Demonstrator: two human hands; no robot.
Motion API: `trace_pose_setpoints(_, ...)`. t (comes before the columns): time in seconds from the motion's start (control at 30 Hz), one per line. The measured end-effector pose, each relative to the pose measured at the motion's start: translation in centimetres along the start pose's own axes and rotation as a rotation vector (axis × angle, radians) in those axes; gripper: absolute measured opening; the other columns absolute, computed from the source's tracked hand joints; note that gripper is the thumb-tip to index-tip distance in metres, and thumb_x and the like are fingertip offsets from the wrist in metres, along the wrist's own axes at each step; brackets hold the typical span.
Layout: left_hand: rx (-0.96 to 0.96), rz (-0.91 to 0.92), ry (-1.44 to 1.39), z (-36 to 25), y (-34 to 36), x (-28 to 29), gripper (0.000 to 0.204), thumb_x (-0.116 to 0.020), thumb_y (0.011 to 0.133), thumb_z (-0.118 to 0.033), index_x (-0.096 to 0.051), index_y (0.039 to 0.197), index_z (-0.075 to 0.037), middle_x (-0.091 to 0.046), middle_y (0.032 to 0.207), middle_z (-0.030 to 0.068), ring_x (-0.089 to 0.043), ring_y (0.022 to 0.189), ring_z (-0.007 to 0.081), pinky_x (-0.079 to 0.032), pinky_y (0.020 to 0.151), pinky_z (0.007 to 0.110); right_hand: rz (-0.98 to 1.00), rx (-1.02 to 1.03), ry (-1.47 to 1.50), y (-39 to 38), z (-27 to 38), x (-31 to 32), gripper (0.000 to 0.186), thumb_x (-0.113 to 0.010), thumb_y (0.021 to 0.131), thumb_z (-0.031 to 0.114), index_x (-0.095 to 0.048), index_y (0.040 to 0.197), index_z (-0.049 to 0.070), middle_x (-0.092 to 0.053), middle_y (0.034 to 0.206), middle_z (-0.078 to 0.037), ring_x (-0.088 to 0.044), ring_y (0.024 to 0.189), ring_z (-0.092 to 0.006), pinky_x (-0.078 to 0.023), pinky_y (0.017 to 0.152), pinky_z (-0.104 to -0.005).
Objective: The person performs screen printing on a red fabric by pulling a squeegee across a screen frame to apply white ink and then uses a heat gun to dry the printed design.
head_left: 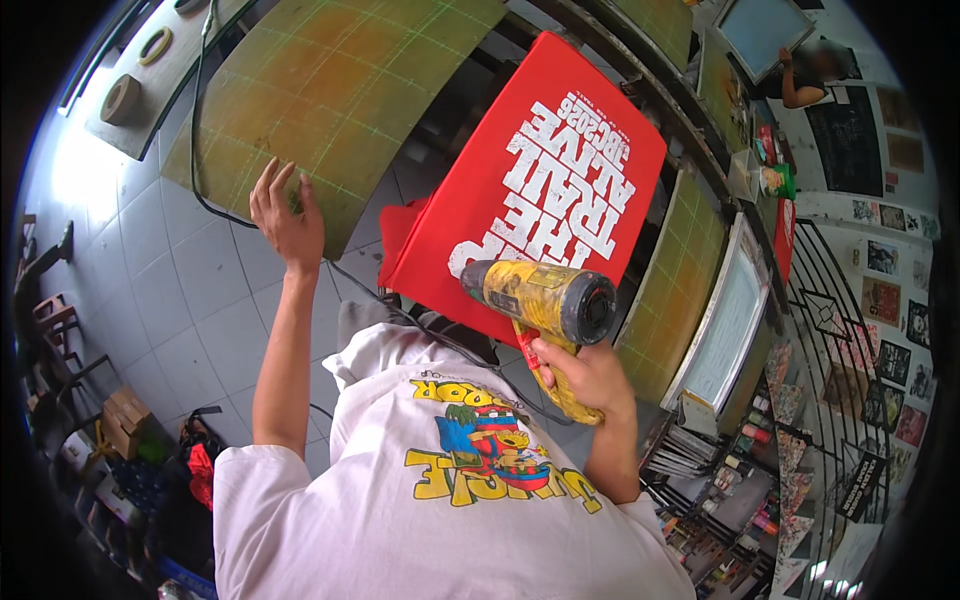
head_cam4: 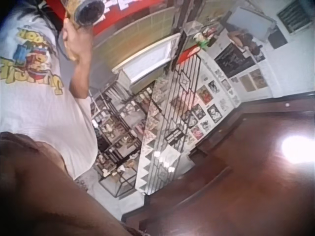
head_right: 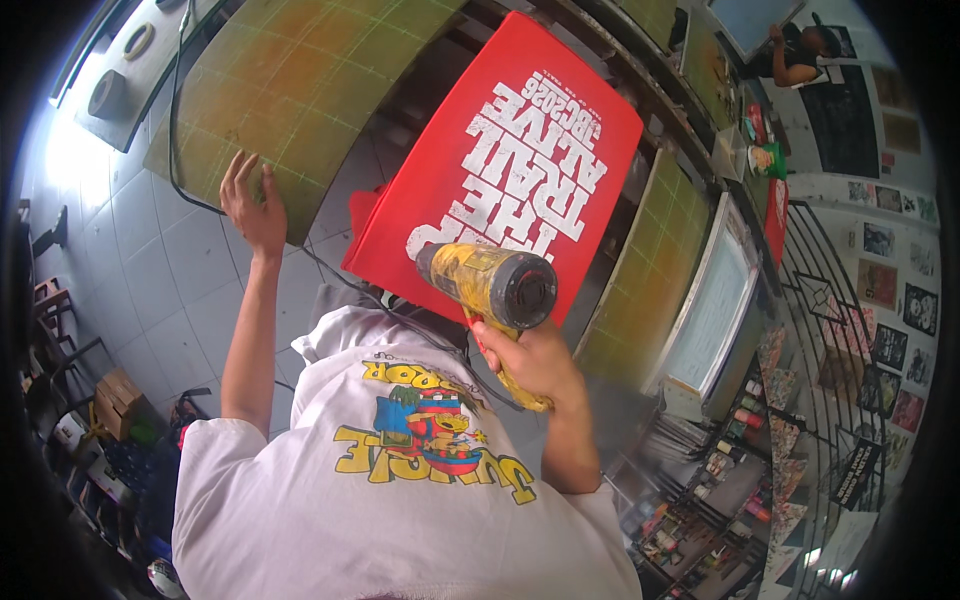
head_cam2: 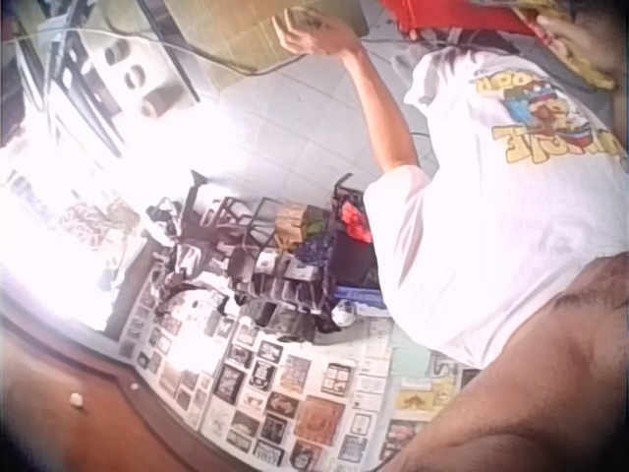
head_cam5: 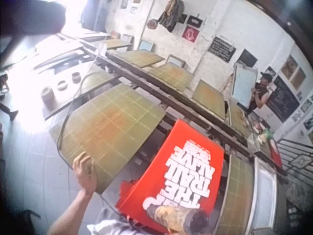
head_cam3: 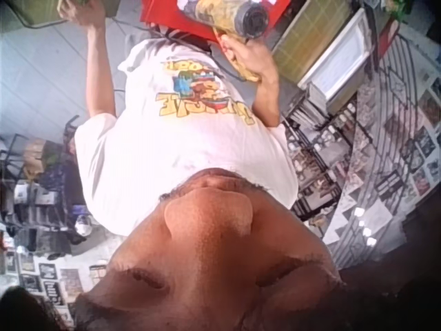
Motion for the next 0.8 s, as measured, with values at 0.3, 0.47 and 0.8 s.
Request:
trace_pose_setpoints(0.3, 0.016, 0.063, 0.079, 0.5, -0.2, -0.4, 0.03, -0.07, 0.1, -0.028, -0.067, 0.127, -0.015, -0.06, 0.144, 0.0069, -0.051, 0.14, 0.0284, -0.024, 0.125, 0.058, 0.02, 0.057, -0.041, 0.9, 1.1, -0.6, 0.013, -0.065, 0.101, 0.009, -0.064, 0.111, 0.001, -0.061, 0.075, -0.001, -0.056, 0.059, -0.0073, -0.047, 0.055, -0.0269)
trace_pose_setpoints(0.47, 0.007, 0.086, 0.1, 0.3, -0.2, -0.7, 0.03, -0.069, 0.1, -0.03, -0.068, 0.127, -0.016, -0.058, 0.145, 0.0059, -0.049, 0.142, 0.029, -0.023, 0.124, 0.061, -0.032, 0.025, 0.013, 1.1, 1.3, -0.5, 0.013, -0.065, 0.101, 0.008, -0.064, 0.111, 0.0, -0.061, 0.075, -0.001, -0.056, 0.059, -0.0071, -0.047, 0.055, -0.0263)
trace_pose_setpoints(0.8, 0.019, 0.086, 0.106, 0.6, -0.2, -0.9, 0.03, -0.069, 0.1, -0.03, -0.067, 0.126, -0.017, -0.057, 0.145, 0.0065, -0.048, 0.143, 0.0293, -0.022, 0.125, 0.062, -0.056, 0.012, 0.011, 2.1, 1.2, 0.1, 0.022, -0.067, 0.098, 0.005, -0.063, 0.118, -0.003, -0.063, 0.079, -0.004, -0.058, 0.061, -0.011, -0.048, 0.056, -0.0296)
Point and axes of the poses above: each hand's wrist, its own y-axis towards the middle knuckle, its own x-axis out of the back of the hand, z = x × y, the point moved 8 cm from there along y, towards the middle knuckle
